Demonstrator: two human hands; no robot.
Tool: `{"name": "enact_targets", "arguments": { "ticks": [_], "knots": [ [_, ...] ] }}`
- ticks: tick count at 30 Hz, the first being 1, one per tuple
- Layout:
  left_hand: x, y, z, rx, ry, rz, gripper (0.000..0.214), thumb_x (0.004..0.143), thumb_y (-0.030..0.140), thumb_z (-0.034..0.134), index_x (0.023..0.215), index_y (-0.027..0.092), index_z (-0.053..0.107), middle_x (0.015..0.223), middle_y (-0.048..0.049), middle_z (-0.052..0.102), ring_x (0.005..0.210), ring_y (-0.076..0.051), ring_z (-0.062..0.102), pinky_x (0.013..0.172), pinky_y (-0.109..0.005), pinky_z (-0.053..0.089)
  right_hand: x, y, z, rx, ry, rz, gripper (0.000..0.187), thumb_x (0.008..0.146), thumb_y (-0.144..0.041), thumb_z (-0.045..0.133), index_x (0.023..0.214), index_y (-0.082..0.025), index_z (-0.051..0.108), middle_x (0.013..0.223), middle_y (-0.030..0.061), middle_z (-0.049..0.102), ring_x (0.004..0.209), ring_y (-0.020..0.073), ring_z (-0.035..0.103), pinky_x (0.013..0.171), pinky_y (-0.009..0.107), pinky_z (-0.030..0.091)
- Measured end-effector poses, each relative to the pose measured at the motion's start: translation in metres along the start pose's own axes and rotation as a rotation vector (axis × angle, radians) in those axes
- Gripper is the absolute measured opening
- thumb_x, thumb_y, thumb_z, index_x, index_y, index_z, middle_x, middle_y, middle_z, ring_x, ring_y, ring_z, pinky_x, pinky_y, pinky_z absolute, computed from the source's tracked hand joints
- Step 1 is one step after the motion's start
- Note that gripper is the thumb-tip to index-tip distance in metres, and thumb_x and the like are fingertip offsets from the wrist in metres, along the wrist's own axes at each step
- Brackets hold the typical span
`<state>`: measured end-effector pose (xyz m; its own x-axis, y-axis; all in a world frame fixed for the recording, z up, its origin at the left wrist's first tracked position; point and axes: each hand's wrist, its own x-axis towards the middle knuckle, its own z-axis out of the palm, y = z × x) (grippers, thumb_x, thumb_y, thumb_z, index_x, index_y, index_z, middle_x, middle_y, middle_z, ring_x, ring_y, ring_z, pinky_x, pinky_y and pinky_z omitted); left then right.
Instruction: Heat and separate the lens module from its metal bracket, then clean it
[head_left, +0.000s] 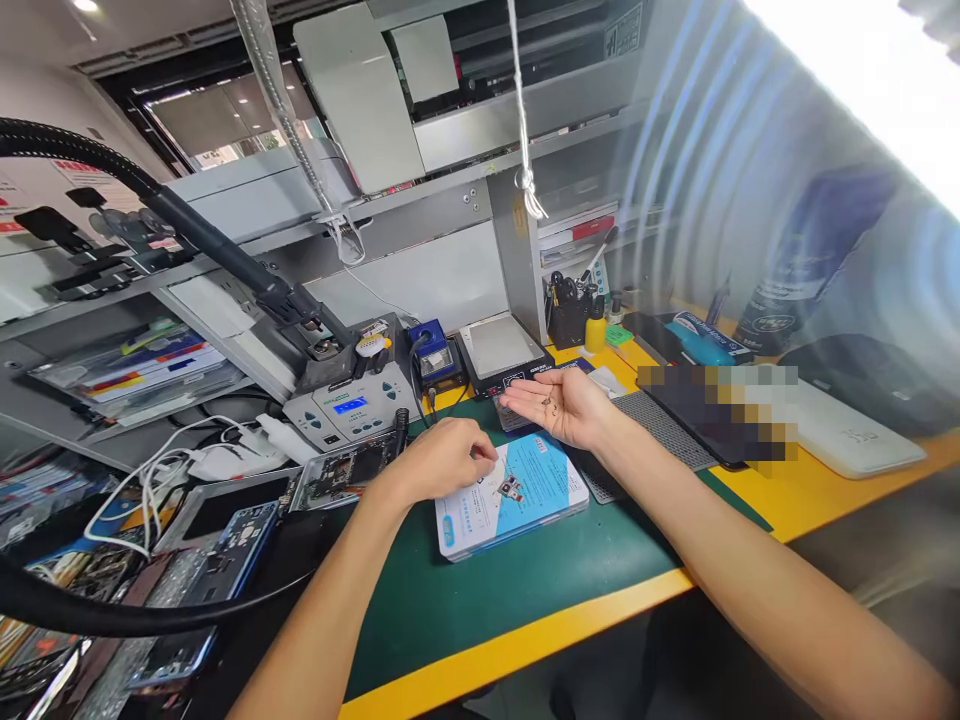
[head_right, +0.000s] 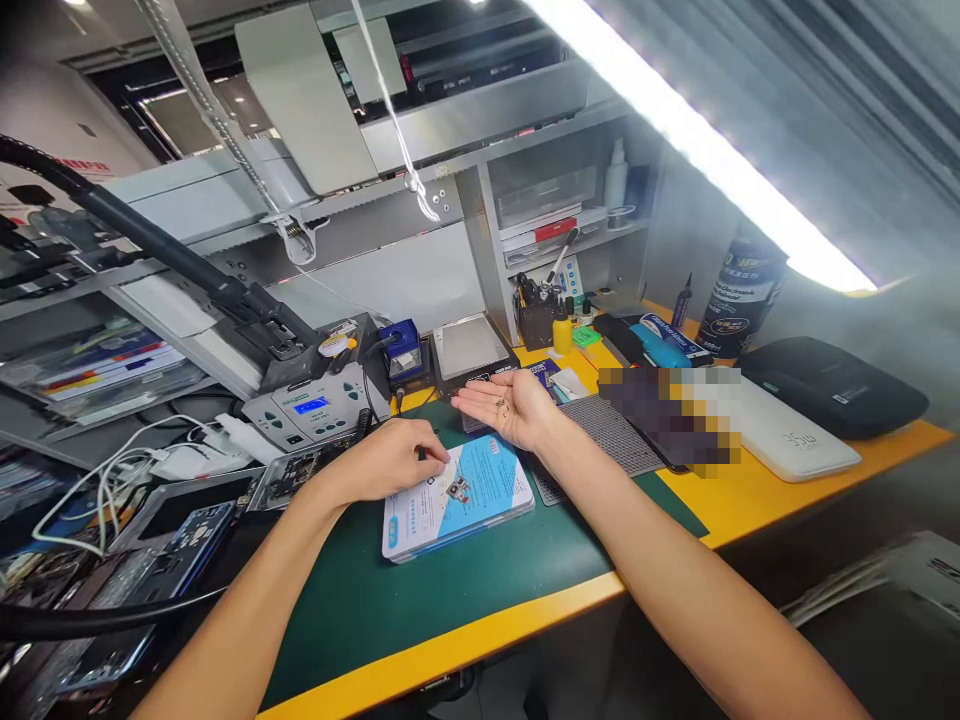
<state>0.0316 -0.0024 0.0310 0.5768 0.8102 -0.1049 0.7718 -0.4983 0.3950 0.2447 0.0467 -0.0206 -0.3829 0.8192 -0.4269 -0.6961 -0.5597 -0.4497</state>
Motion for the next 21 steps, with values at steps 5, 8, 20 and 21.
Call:
{"name": "enact_targets", "arguments": {
  "ticks": [5,8,20,21],
  "knots": [
    [-0.002,0.002,0.008,0.111,0.006,-0.014,0.017,0.090,0.031,0.065,0.081,0.018,0.071,0.093,-0.0044,0.072,0.082,-0.017,0.064,0.079,-0.034,0.051,0.000,0.000,0.001,0.006,0.007,0.000,0.033,0.104,-0.038,0.054,0.123,-0.013,0.062,0.111,0.0100,0.072,0.090,0.0202,0.074,0.072,0.036,0.065],
    [-0.002,0.004,0.012,0.155,0.017,-0.005,0.024,0.093,0.035,0.063,0.079,0.016,0.065,0.088,-0.0021,0.068,0.079,-0.016,0.061,0.078,-0.035,0.051,-0.001,-0.002,0.001,0.013,0.008,-0.005,0.033,0.104,-0.038,0.054,0.124,-0.013,0.061,0.112,0.0100,0.072,0.091,0.0202,0.074,0.072,0.036,0.064],
    [0.012,0.027,-0.021,-0.003,0.204,0.063,0.015,0.083,0.019,0.055,0.077,0.018,0.069,0.082,-0.0025,0.068,0.069,-0.014,0.058,0.064,-0.026,0.043,0.001,0.004,0.002,0.001,-0.025,0.046,0.030,0.102,-0.038,0.058,0.121,-0.014,0.063,0.111,0.0086,0.070,0.090,0.0197,0.072,0.074,0.037,0.063],
    [0.015,0.030,-0.023,-0.005,0.225,0.068,0.015,0.084,0.021,0.056,0.078,0.018,0.069,0.083,-0.0032,0.068,0.070,-0.015,0.059,0.064,-0.026,0.043,0.000,0.006,0.003,-0.002,-0.034,0.057,0.029,0.101,-0.036,0.059,0.121,-0.015,0.063,0.112,0.0083,0.070,0.090,0.0196,0.072,0.074,0.037,0.062]
  ]
}}
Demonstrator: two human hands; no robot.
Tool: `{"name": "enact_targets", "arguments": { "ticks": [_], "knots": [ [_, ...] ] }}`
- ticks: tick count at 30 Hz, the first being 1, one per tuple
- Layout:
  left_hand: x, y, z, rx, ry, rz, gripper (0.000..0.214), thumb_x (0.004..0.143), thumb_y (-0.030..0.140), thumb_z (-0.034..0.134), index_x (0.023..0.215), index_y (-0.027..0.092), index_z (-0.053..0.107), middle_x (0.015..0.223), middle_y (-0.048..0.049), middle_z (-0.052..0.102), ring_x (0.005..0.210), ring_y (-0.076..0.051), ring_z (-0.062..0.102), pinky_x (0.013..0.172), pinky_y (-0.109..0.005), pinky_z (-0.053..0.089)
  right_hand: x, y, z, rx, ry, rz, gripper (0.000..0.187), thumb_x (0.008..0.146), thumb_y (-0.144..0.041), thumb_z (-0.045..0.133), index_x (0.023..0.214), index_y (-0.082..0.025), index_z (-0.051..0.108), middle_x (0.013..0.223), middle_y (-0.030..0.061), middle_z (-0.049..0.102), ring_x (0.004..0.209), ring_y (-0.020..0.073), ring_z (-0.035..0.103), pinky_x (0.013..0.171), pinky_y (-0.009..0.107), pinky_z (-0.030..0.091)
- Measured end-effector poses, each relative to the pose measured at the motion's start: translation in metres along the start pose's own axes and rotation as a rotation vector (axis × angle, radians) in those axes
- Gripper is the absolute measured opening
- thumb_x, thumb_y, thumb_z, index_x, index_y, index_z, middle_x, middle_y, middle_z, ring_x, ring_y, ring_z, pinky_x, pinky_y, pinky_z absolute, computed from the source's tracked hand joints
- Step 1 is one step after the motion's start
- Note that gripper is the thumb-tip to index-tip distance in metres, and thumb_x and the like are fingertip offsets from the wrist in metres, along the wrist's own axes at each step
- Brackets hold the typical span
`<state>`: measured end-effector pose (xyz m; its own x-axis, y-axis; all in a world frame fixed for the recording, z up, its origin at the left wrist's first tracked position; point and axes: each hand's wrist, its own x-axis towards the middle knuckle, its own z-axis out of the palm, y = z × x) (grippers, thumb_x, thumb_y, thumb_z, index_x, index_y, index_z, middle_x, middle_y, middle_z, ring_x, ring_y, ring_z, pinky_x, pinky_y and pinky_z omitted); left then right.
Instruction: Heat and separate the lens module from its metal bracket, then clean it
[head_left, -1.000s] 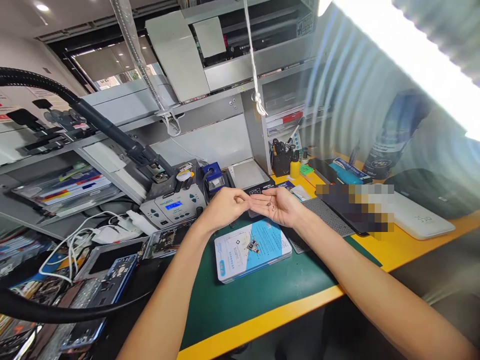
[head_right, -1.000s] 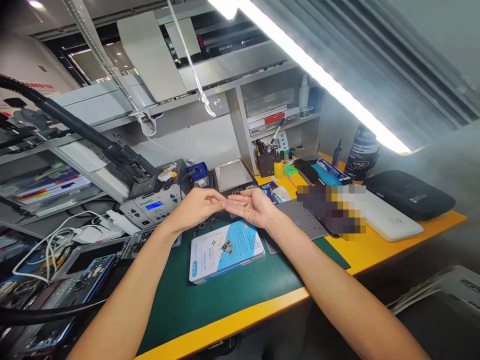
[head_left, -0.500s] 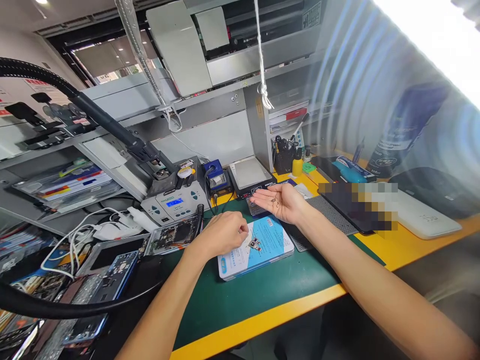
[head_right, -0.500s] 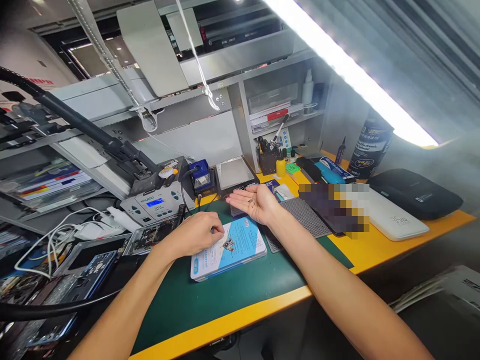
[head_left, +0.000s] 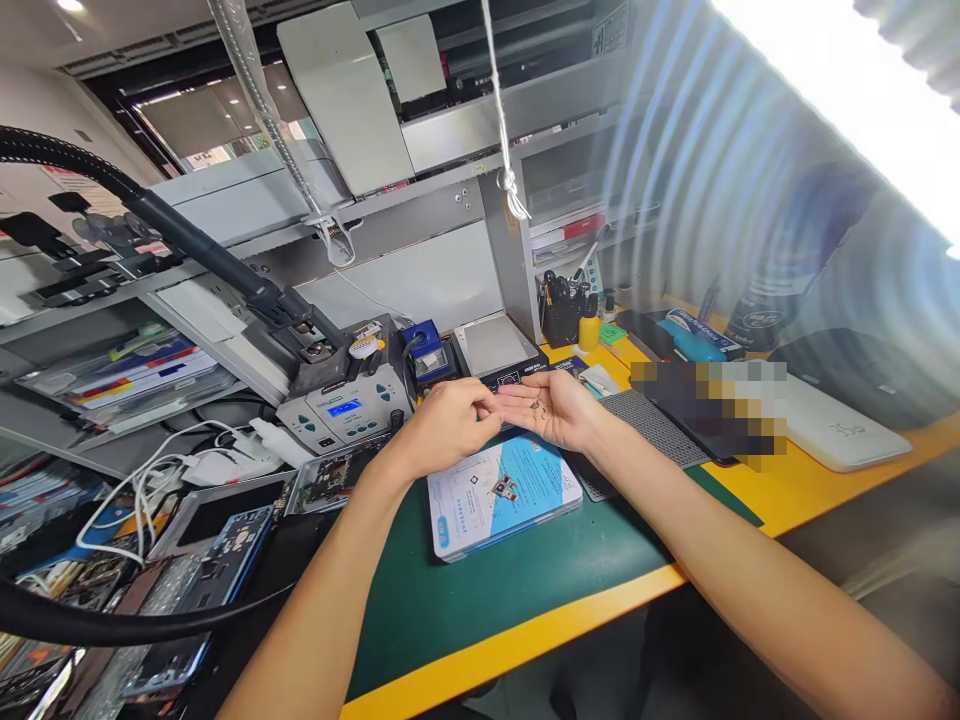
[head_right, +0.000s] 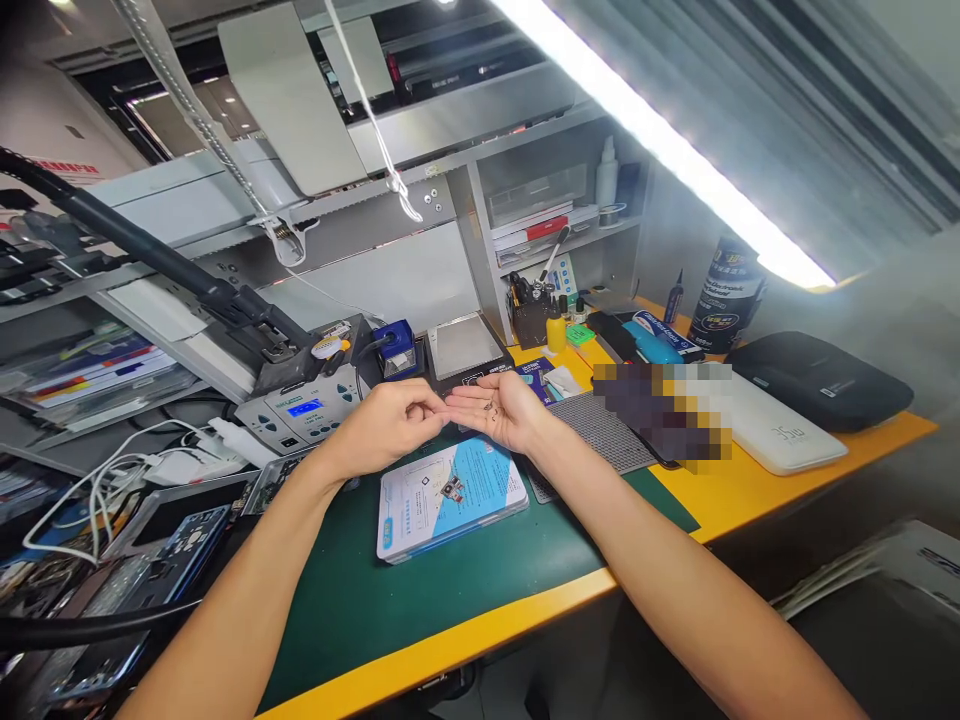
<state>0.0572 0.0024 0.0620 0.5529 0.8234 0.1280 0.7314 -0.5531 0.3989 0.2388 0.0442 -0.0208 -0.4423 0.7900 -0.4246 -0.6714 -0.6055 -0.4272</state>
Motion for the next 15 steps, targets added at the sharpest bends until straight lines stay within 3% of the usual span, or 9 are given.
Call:
{"name": "enact_targets", "arguments": {
  "ticks": [6,11,15],
  "knots": [
    [0.018,-0.001,0.006,0.010,0.024,0.027,0.018,0.085,0.025,0.058,0.085,0.020,0.075,0.085,-0.0045,0.070,0.077,-0.018,0.062,0.069,-0.029,0.043,-0.005,0.008,0.005,0.004,-0.050,0.038,0.025,0.100,-0.030,0.061,0.120,-0.015,0.063,0.112,0.0069,0.069,0.088,0.0183,0.070,0.073,0.035,0.061],
    [0.013,-0.008,0.005,-0.024,0.066,-0.032,0.013,0.082,0.027,0.062,0.082,0.017,0.071,0.074,-0.0029,0.068,0.069,-0.017,0.060,0.062,-0.027,0.043,-0.004,0.007,0.003,0.007,-0.071,0.059,0.027,0.101,-0.033,0.059,0.120,-0.014,0.063,0.112,0.0081,0.070,0.090,0.0192,0.072,0.075,0.036,0.062],
    [0.007,-0.008,0.002,-0.075,0.053,-0.051,0.019,0.085,0.027,0.059,0.092,0.017,0.074,0.067,-0.0006,0.065,0.064,-0.016,0.058,0.061,-0.027,0.043,-0.002,0.008,0.002,-0.002,-0.069,0.070,0.030,0.103,-0.036,0.056,0.119,-0.012,0.064,0.110,0.0093,0.072,0.089,0.0195,0.073,0.075,0.036,0.063]
  ]
}}
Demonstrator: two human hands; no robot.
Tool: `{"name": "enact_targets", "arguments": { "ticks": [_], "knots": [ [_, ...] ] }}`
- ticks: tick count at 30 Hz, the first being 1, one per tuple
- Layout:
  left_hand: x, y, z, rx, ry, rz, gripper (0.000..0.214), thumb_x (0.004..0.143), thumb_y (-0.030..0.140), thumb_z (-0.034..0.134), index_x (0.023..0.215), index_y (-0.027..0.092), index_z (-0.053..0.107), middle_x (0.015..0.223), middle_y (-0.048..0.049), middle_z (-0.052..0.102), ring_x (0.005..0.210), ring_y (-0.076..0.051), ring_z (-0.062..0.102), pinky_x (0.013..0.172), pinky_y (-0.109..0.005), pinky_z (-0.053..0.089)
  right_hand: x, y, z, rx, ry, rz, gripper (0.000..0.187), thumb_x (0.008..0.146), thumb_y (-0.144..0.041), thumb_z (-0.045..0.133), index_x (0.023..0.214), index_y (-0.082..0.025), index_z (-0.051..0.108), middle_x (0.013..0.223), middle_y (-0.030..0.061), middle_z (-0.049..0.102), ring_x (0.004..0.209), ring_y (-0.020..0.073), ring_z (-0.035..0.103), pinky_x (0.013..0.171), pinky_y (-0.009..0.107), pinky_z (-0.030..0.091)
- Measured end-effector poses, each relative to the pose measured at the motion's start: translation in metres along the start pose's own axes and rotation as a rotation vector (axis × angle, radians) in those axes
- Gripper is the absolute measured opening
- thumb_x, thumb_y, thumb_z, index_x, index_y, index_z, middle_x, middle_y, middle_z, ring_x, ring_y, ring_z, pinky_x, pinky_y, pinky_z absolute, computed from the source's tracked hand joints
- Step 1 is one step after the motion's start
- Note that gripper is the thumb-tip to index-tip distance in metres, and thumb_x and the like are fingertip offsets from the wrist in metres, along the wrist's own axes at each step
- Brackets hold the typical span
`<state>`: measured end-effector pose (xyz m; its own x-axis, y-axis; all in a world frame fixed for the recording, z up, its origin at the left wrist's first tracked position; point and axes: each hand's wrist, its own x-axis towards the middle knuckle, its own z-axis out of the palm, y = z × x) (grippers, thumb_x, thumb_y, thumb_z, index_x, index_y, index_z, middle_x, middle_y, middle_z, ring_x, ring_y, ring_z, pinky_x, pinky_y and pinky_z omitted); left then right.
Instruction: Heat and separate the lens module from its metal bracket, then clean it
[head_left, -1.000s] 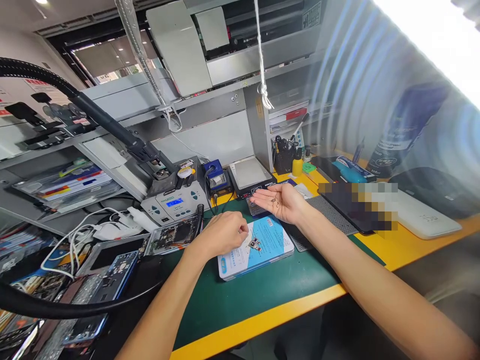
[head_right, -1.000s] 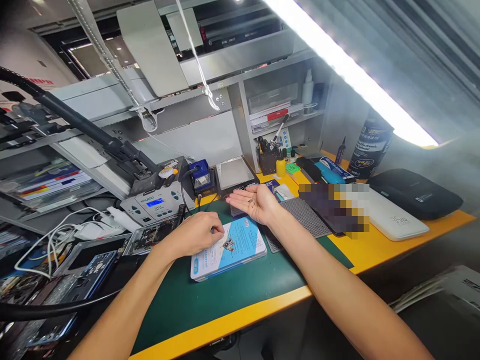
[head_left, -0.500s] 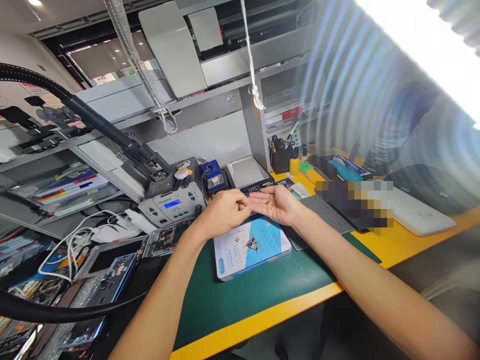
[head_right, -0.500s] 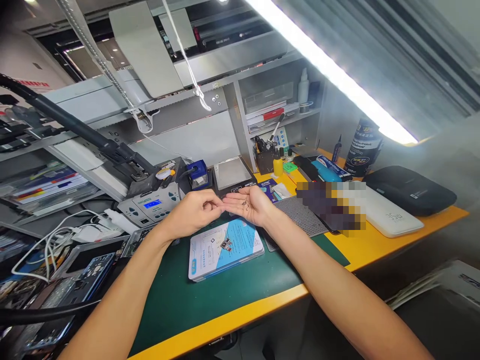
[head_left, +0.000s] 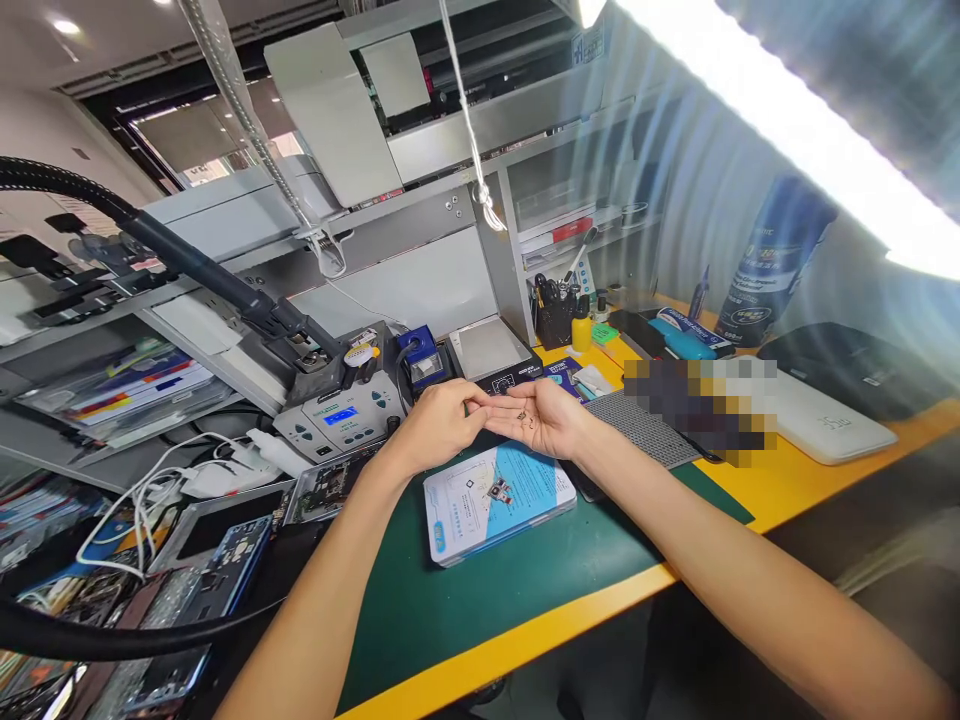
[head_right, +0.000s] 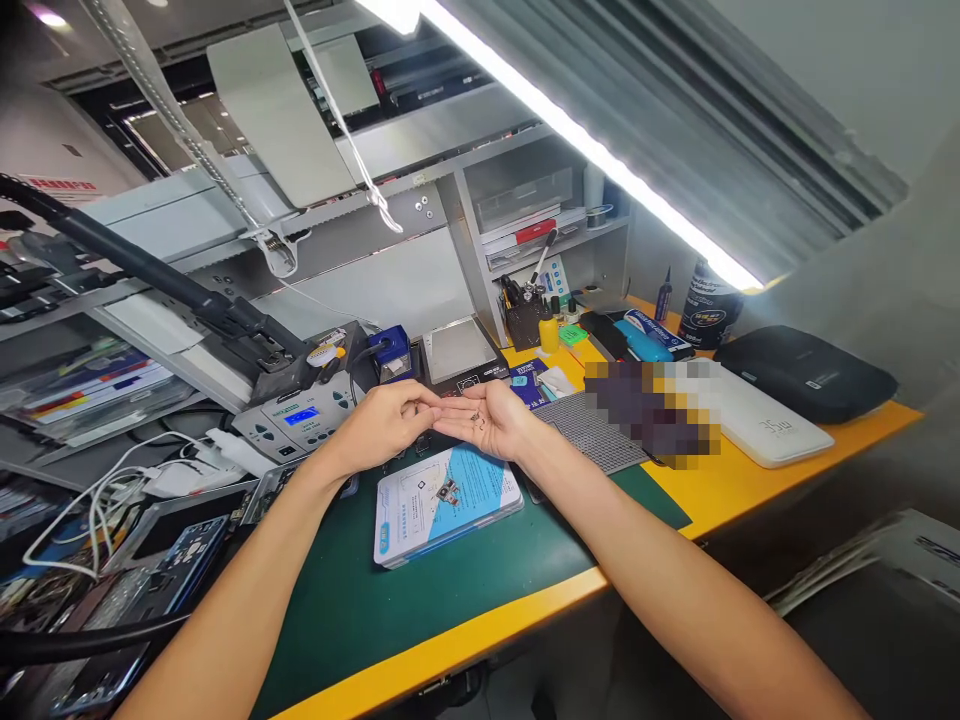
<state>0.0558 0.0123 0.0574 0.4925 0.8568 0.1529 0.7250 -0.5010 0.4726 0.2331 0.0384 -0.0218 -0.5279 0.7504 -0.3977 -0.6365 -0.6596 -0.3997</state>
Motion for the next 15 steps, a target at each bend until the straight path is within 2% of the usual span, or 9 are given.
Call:
{"name": "enact_targets", "arguments": {
  "ticks": [8,12,15],
  "knots": [
    [-0.009,-0.006,0.002,-0.086,0.087,-0.076,0.024,0.089,0.033,0.055,0.096,0.016,0.070,0.071,-0.0013,0.065,0.061,-0.013,0.056,0.057,-0.026,0.043,0.001,-0.004,-0.002,0.012,0.050,-0.065,0.029,0.101,-0.035,0.060,0.121,-0.014,0.063,0.114,0.0088,0.070,0.092,0.0202,0.072,0.075,0.037,0.063],
    [-0.016,-0.017,0.017,-0.089,-0.042,-0.084,0.016,0.085,0.031,0.064,0.084,0.017,0.071,0.077,-0.0028,0.069,0.066,-0.015,0.060,0.063,-0.027,0.047,0.003,-0.012,-0.007,0.036,0.076,-0.136,0.030,0.100,-0.034,0.062,0.124,-0.016,0.062,0.118,0.0088,0.068,0.095,0.0208,0.070,0.077,0.038,0.062],
    [-0.016,-0.025,0.030,-0.092,-0.150,-0.083,0.016,0.084,0.032,0.071,0.087,0.016,0.070,0.090,-0.0035,0.070,0.079,-0.016,0.064,0.074,-0.032,0.052,0.003,-0.015,-0.008,0.045,0.071,-0.170,0.031,0.099,-0.034,0.063,0.125,-0.017,0.062,0.121,0.0088,0.067,0.097,0.0216,0.069,0.080,0.040,0.061]
  ]
}}
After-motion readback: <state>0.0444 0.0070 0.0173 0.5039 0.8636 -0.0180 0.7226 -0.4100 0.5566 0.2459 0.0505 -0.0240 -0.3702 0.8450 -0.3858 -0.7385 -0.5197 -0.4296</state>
